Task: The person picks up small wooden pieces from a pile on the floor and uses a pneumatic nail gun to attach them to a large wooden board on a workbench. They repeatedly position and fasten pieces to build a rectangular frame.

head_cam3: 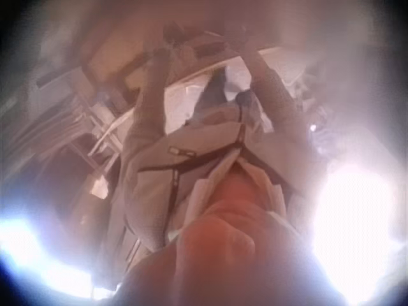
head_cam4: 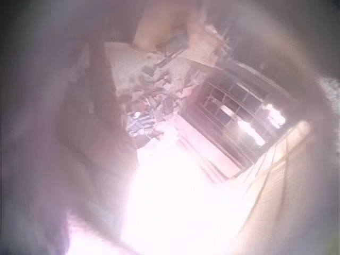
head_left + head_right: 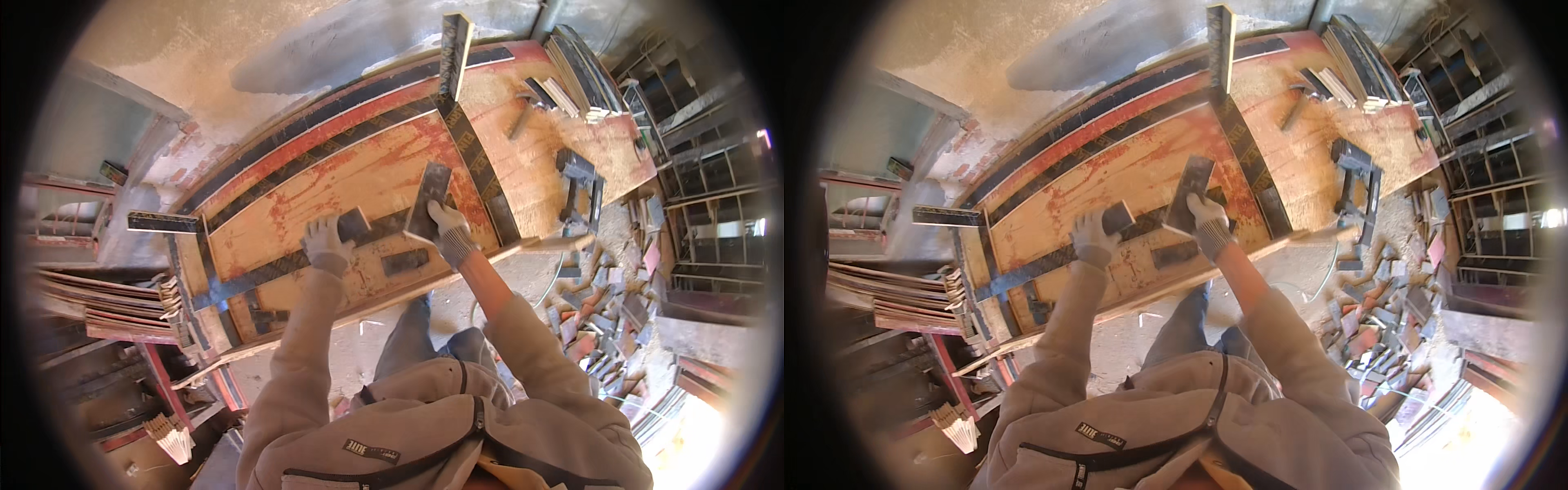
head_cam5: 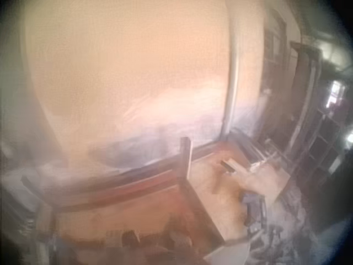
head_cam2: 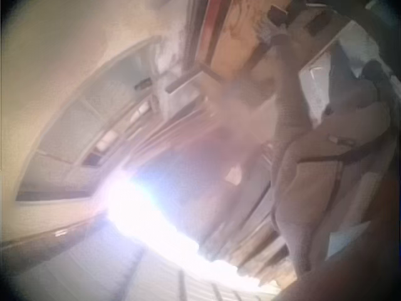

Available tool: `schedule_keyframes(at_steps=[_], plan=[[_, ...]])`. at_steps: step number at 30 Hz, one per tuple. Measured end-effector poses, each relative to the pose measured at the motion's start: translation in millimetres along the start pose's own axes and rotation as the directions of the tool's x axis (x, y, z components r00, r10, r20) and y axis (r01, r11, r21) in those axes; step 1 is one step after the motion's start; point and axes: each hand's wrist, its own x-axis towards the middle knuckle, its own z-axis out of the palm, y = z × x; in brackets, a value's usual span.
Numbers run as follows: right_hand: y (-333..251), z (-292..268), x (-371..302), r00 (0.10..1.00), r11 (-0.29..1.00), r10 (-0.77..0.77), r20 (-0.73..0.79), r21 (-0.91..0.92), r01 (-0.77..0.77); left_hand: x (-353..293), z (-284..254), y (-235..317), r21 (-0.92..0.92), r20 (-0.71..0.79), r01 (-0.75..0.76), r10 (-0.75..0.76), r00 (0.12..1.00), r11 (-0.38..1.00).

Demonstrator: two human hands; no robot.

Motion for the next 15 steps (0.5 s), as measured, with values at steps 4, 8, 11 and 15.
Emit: schedule_keyframes(at_steps=[4,8,11,15], plan=[[20,11,75,0.956,0.918,0.240,-0.167,-0.281,-0.279,75,49,-54,0.048,0.059,0.031,-0.034,0.998,0.998],[23,-40,77,0.997,0.147,-0.081,-0.018,-0.989,-0.006,108,99,-73,0.105,0.234,0.168,-0.189,0.954,0.980],[-23,-66,102,0.979,-0.072,-0.185,0.080,-0.995,0.068,112,120,-76,0.006,0.376,0.262,-0.245,0.894,0.965],[-102,-69,206,0.843,-0.478,-0.274,0.462,-0.826,0.298,115,129,-72,-0.044,0.319,0.352,-0.321,0.892,0.935]])
